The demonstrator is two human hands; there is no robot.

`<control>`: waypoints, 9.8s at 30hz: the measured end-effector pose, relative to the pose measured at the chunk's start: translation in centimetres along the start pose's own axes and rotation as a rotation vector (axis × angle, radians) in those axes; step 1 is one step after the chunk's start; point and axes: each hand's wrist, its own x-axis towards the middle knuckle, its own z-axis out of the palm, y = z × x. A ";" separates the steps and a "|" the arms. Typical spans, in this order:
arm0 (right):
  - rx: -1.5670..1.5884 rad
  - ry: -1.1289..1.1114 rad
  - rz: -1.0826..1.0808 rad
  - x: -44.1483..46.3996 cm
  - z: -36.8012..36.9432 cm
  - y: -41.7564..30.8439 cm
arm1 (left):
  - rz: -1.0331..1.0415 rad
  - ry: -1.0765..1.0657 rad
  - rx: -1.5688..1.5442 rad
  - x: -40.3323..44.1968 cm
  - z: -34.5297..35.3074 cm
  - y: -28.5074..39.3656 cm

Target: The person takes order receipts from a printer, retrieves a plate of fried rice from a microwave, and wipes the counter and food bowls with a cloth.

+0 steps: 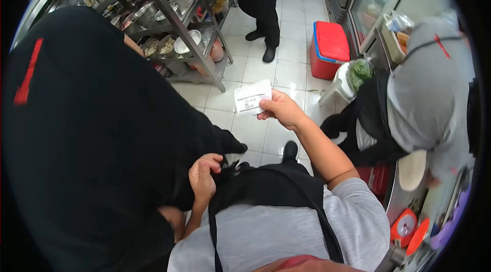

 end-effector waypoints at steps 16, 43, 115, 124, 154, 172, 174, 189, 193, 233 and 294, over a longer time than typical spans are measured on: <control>-0.512 -0.707 0.265 23.7 -20.0 -16.0 | -0.241 0.195 -0.066 34.8 15.0 -12.6; -0.422 0.062 -0.712 96.9 -18.3 -51.8 | 0.765 1.290 1.208 87.5 -13.7 -13.0; 1.485 -2.644 0.141 1.4 9.2 -14.5 | -0.571 2.888 -0.094 6.0 47.4 -32.0; 1.500 -2.429 0.410 -22.3 18.5 -4.2 | -0.153 2.942 -0.554 -5.9 45.1 -32.7; 1.272 -2.993 -0.646 -83.3 33.1 36.7 | 1.830 1.902 0.143 -80.7 29.4 9.7; -0.701 -2.971 0.162 -113.6 50.3 63.5 | 1.227 2.351 0.032 -112.6 42.4 17.7; -0.819 -2.874 0.248 -116.6 52.8 64.2 | 1.119 2.391 0.045 -116.4 43.6 18.9; -0.807 -2.675 -0.129 -156.0 70.1 78.7 | 1.059 2.775 -0.094 -135.6 38.1 21.8; -0.620 -2.563 -0.779 -162.9 72.8 83.5 | 1.040 2.944 -0.145 -139.7 34.8 25.4; -0.578 -2.461 -1.679 -164.0 103.8 87.0 | 0.758 3.221 -0.391 -156.4 27.6 30.6; -0.876 -2.896 -1.213 -136.5 107.5 92.3 | 0.021 2.290 -0.261 -168.6 8.7 31.3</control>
